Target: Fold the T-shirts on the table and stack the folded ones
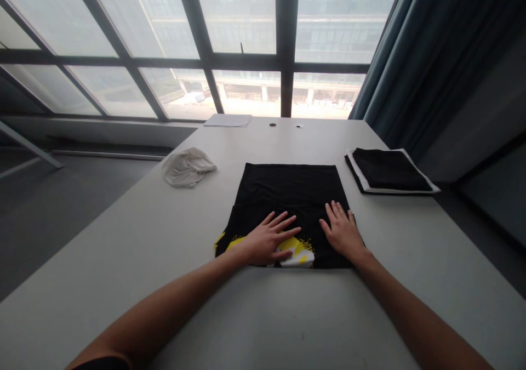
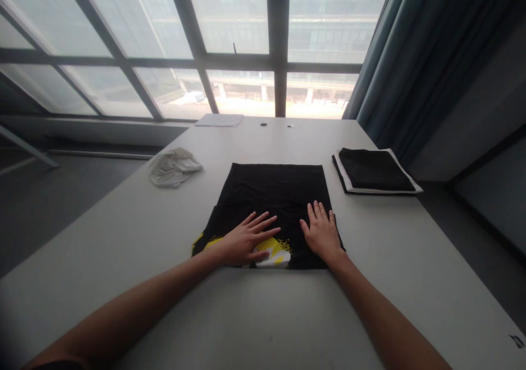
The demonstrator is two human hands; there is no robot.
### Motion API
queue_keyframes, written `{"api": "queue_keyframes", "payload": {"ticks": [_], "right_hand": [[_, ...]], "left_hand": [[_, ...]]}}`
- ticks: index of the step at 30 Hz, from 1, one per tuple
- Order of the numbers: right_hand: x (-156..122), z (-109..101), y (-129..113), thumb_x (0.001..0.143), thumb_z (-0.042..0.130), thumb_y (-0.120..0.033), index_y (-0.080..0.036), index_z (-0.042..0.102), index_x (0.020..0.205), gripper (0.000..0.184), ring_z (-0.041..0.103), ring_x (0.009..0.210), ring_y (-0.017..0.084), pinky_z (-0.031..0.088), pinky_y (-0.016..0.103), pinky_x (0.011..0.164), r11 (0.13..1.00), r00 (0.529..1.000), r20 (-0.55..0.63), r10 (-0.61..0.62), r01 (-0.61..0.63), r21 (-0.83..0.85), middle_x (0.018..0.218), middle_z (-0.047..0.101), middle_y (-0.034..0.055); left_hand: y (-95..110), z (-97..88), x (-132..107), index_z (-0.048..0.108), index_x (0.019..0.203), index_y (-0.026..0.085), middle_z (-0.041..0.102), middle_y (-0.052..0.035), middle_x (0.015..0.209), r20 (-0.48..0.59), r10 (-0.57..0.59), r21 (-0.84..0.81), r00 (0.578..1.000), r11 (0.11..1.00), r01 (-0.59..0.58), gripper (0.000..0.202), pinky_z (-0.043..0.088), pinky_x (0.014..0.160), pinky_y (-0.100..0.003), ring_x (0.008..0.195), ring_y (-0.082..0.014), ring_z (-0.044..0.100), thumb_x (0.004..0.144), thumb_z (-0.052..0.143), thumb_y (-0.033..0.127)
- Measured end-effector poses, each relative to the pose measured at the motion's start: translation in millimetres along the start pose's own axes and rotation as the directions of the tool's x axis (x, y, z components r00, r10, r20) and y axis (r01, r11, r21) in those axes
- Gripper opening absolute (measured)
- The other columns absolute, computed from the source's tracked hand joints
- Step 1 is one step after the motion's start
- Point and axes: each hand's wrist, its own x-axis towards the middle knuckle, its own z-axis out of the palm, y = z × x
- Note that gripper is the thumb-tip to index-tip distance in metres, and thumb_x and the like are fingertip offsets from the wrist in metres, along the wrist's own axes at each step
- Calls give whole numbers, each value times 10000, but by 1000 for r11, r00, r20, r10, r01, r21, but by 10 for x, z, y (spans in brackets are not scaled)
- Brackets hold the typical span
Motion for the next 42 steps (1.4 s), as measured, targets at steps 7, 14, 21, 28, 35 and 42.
{"api": "queue_keyframes", "payload": {"ticks": [7, 14, 21, 28, 35, 42], "right_hand": [[-1, 8, -13, 1013, 332, -447, -97, 383, 1530, 627, 281, 1489, 306, 202, 530, 1190, 1000, 1000, -15, -6, 6, -18, 1607, 326, 176], [-4, 3, -18, 1008, 323, -443, -90, 388, 1529, 633, 280, 1490, 305, 213, 532, 1189, 1000, 1000, -10, 0, 0, -18, 1604, 330, 182], [-7, 64, -15, 1007, 322, -444, -88, 400, 1521, 630, 279, 1490, 304, 194, 532, 1197, 1000, 999, -34, 6, -7, -14, 1597, 345, 184], [-21, 33, -34, 999, 345, -428, -98, 406, 1517, 617, 296, 1482, 305, 199, 528, 1195, 1000, 999, -49, 9, -9, -3, 1590, 364, 177], [-18, 29, -31, 1005, 338, -440, -92, 409, 1516, 623, 292, 1484, 307, 208, 530, 1192, 1000, 999, -41, 2, -2, -13, 1590, 362, 179], [-19, 4, -27, 1008, 323, -437, -88, 410, 1515, 622, 294, 1482, 311, 208, 533, 1194, 1000, 1000, -22, 6, -6, -6, 1595, 350, 185]], "left_hand": [[16, -23, -6, 288, 1578, 380, 189, -1, 1662, 2, -3, -5, 1000, 1000, 3, 683, 82, 1238, -551, 1539, -293, 132, 969, 477, 624], [32, -39, 2, 284, 1578, 385, 204, 9, 1659, -2, -3, 10, 1000, 1000, 3, 685, 96, 1240, -545, 1536, -294, 151, 967, 477, 629], [51, -49, 8, 278, 1585, 357, 170, -9, 1669, 54, -23, 55, 998, 998, 20, 700, 91, 1240, -547, 1542, -292, 122, 972, 446, 650], [63, -196, 25, 208, 1600, 374, 96, 7, 1676, 124, -27, 3, 992, 1000, 27, 632, 93, 1237, -551, 1546, -291, 77, 1026, 365, 588], [-339, -422, -105, 234, 1598, 348, 177, 24, 1669, -70, -273, 70, 960, 958, 277, 559, 111, 1242, -520, 1547, -252, 100, 1067, 274, 516], [-687, -79, -254, 282, 1586, 328, 216, -15, 1662, -124, -413, 152, 902, 891, 428, 585, 155, 1224, -550, 1542, -278, 132, 1042, 350, 533]]}}
